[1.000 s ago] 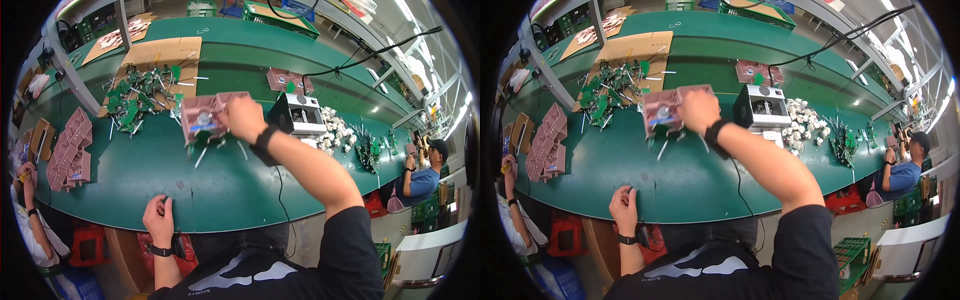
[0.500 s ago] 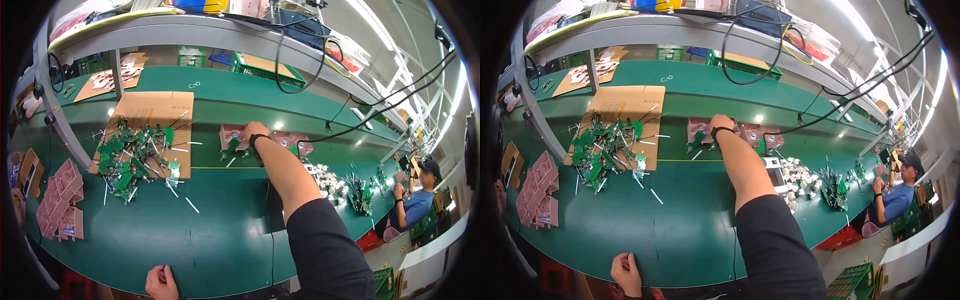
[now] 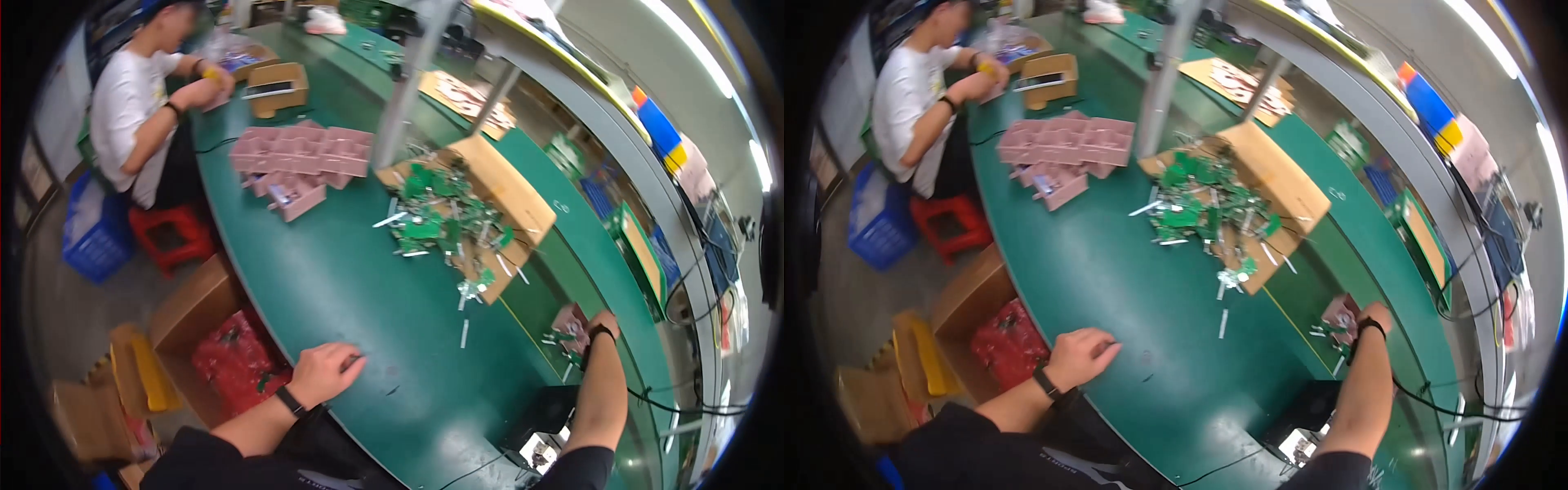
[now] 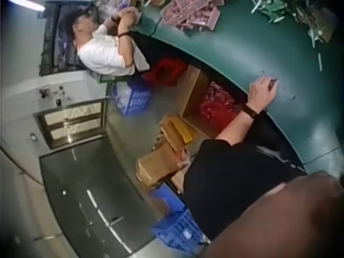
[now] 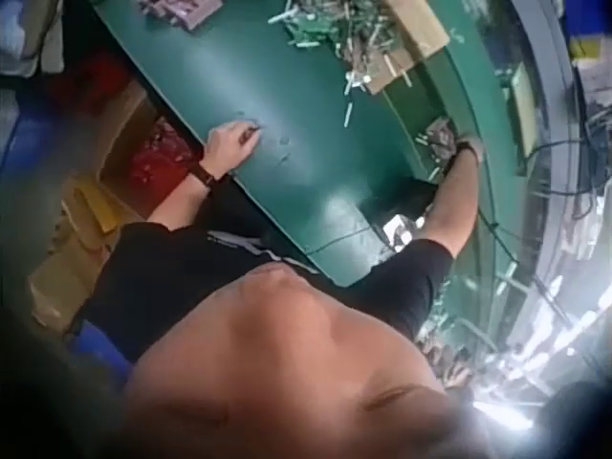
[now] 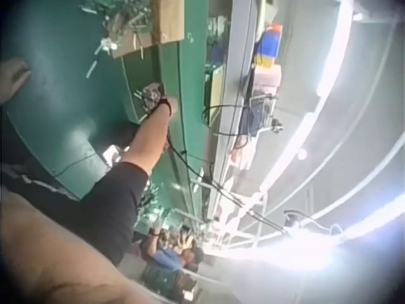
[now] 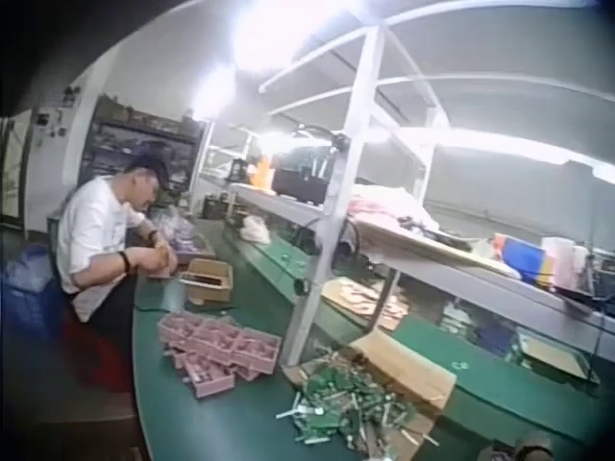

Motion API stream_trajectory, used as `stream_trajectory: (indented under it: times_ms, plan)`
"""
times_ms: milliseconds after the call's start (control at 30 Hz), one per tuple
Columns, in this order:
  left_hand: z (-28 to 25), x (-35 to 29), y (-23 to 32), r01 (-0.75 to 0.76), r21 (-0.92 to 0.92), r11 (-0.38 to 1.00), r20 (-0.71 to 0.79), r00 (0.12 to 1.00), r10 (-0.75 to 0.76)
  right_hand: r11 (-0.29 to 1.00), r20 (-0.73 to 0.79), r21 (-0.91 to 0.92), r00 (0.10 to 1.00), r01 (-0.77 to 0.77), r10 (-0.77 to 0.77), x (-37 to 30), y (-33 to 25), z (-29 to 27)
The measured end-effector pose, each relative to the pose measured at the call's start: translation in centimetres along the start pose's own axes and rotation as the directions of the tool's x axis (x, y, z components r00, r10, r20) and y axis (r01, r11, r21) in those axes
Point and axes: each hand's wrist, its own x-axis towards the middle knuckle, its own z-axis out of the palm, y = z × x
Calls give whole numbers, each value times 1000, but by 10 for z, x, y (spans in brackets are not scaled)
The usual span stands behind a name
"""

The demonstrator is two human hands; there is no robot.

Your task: Assembling electronic components and placing them into individual boxes on a factory assembly line.

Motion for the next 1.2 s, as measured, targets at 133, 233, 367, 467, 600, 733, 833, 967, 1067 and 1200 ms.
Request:
stream_trajectory:
  times_ms: [133, 233, 367, 467, 600, 733, 833, 967, 1067, 1200]
  plan:
    - [-4, -11, -5, 30, -17, 999, -4, 1000, -30, 963, -270, 32, 930, 269, -251, -75, -59, -55]
    - [-11, -10, -4, 16, 56, 998, 37, 999, -18, 719, -474, 89, 664, 689, -578, -173, -84, -77]
    - [-42, 17, -11, 213, -380, 900, 282, 953, -107, 423, -491, 94, 412, 901, -767, -355, -64, -90]
    - [-86, 86, -25, -57, -201, 978, 16, 998, 61, 370, -303, 238, 430, 898, -850, -459, -23, -56]
    - [-123, 189, -69, -72, 111, 991, -178, 980, 91, 547, -136, 411, 643, 729, -754, -531, 7, 22]
    - [-138, 262, -119, -10, 423, 906, -279, 950, 140, 666, -223, 554, 860, 500, -460, -550, 9, 61]
    - [-132, 302, -141, 140, 633, 761, -355, 927, 125, 671, -261, 629, 920, 393, -294, -556, 12, 78]
    - [-121, 336, -105, 269, 666, 696, -81, 953, -291, 681, -301, 663, 943, 311, -138, -562, 10, 102]
    - [-120, 348, -111, 328, 677, 659, -40, 910, -412, 692, -409, 618, 904, 373, -121, -558, 8, 117]
    - [-116, 359, -111, 340, 706, 622, -82, 911, -405, 673, -476, 615, 874, 412, -100, -559, 4, 121]
